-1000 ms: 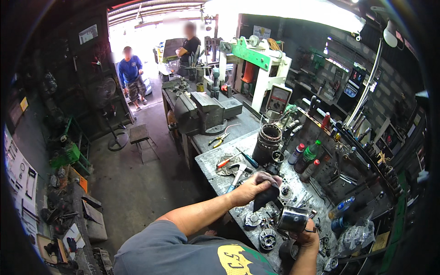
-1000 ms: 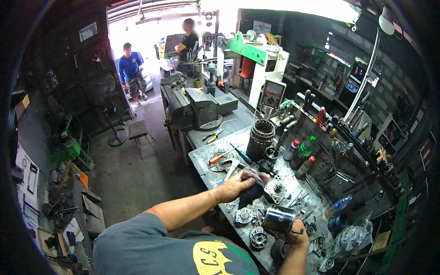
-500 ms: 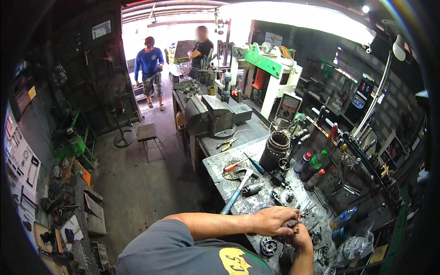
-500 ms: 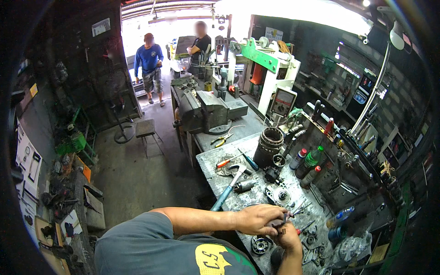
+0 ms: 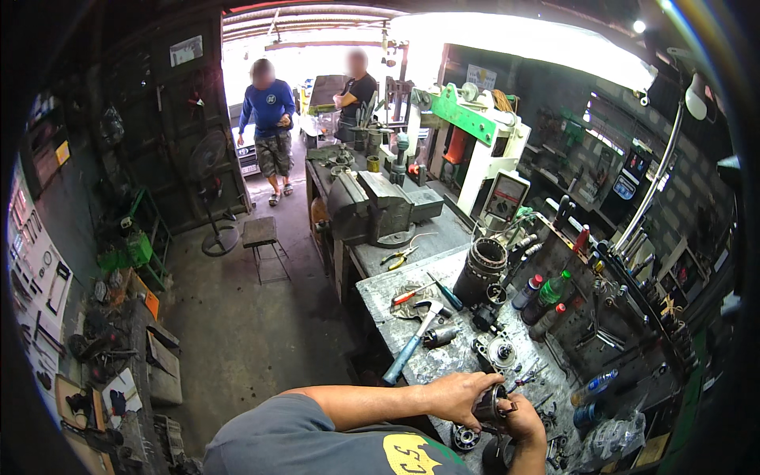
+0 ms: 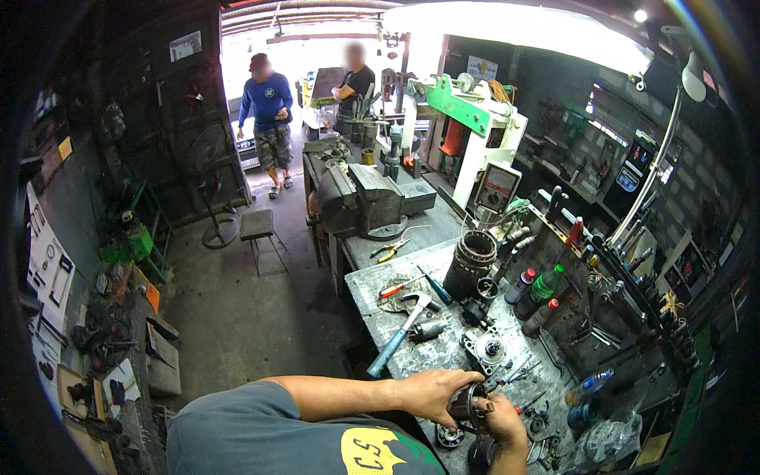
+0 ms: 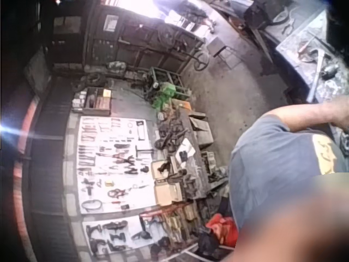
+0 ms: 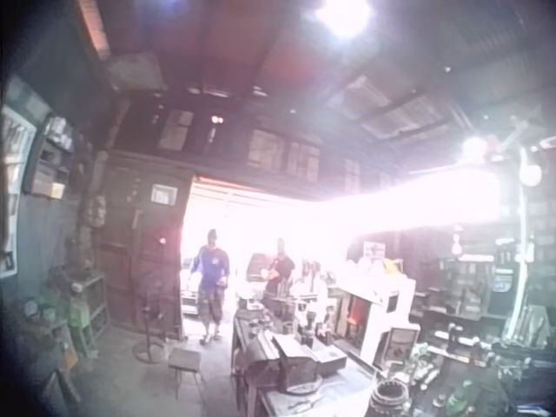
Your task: The person assembles a mechanical component on a workbench, inserting a cylindrical part into a housing, adding a gear, and securing it with a bolt. They handle multiple small parts and tools, including a screwdriver, while other people work in the background.
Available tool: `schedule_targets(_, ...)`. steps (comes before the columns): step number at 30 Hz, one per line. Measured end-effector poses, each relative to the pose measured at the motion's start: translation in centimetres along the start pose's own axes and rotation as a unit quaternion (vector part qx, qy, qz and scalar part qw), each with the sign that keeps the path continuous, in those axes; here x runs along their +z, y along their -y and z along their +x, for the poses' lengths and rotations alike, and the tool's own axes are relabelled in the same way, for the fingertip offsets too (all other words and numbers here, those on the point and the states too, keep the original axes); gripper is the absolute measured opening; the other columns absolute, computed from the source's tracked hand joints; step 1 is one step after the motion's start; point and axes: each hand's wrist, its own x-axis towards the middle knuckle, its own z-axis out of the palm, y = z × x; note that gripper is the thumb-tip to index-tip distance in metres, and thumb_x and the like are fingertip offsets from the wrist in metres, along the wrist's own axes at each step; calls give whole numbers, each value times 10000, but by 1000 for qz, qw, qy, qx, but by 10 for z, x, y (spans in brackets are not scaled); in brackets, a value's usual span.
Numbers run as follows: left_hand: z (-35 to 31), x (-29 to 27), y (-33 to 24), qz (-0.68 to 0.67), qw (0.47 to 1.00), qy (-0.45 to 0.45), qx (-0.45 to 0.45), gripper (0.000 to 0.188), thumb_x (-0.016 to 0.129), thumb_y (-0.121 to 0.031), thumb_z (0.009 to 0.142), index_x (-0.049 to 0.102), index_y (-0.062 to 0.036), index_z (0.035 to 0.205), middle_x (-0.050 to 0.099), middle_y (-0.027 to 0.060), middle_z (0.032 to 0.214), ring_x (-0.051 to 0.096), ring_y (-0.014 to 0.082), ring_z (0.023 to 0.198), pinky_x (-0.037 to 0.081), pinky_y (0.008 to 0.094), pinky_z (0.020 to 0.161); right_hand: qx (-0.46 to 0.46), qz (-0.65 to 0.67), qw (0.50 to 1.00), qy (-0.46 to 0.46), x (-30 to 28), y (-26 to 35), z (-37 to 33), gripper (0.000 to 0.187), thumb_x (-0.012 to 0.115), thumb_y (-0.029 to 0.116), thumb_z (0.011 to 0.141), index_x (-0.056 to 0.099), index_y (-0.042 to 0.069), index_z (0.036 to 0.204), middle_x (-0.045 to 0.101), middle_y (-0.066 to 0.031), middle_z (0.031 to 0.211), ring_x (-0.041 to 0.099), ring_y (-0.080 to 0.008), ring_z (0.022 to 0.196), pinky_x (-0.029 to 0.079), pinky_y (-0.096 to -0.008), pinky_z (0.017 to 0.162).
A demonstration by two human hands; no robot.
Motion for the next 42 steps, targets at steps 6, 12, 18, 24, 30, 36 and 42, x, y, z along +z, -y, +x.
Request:
schedule_targets(6, 6, -4, 11, -186, 981, -14, -45, 932, 940, -276, 724, 531, -31, 1525, 703, 172, 1385, 711, 281, 1236, 558, 406, 1080, -19, 28, 998, 59, -27, 9, 4, 628, 556, 610, 1108, 728, 7, 1071, 687, -111, 677, 578, -192, 477, 441, -331, 464)
schedule_targets(12, 15, 15, 23, -735, 678, 6, -3, 791, 873, -360, 922, 517, -8, 1535, 732, 135, 1315, 728, 228, 1159, 578, 391, 1068, -154, 338, 929, -10, 10, -2, 35, 719, 424, 665, 1133, 682, 21, 1320, 792, -166, 1087, 775, -289, 896, 654, -452, 834)
schedule_targets(18, 25, 22, 22, -598, 796, -93, -1, 855, 934, -363, 896, 508, -4, 1546, 732, 115, 1327, 711, 240, 1214, 533, 376, 1122, -101, 545, 774, 307, 68, -34, 58, 581, 586, 596, 1050, 678, 131, 1386, 747, -117, 1276, 758, -295, 1094, 656, -487, 934)
schedule_targets(24, 22, 7, 50, -95, 991, -88, -25, 961, 891, -592, 825, 598, 6, 1518, 501, 242, 1613, 500, 359, 1508, 382, 446, 1267, -73, 507, 827, 234, 57, -19, 22, 870, 520, 814, 1001, 597, 111, 1508, 676, -231, 1435, 725, -471, 1203, 594, -697, 1016)
schedule_targets(30, 23, 37, 43, -548, 823, -57, -135, 573, 797, -363, 1012, 654, -51, 1470, 760, 100, 1307, 692, 226, 1244, 507, 396, 1138, -88, 538, 828, 130, 62, -12, 27, 622, 473, 529, 1133, 627, 12, 1441, 758, -210, 1269, 781, -344, 1066, 663, -508, 943)
schedule_targets(36, 7, 38, 40, -785, 612, -26, -97, 545, 712, -397, 1046, 644, -39, 1451, 782, 120, 1260, 777, 245, 1094, 631, 417, 998, -233, 157, 954, -104, 60, -16, 21, 455, 503, 353, 1193, 672, -51, 1319, 783, -134, 1137, 788, -227, 959, 652, -376, 862)
schedule_targets(42, 23, 20, 37, -845, 533, -27, -26, 617, 688, -466, 1027, 648, -17, 1448, 735, 203, 1405, 755, 296, 1229, 609, 438, 1089, -432, 203, 861, -176, 94, -12, 19, 509, 465, 405, 1197, 619, -57, 1341, 742, -156, 1219, 765, -266, 1031, 639, -405, 882)
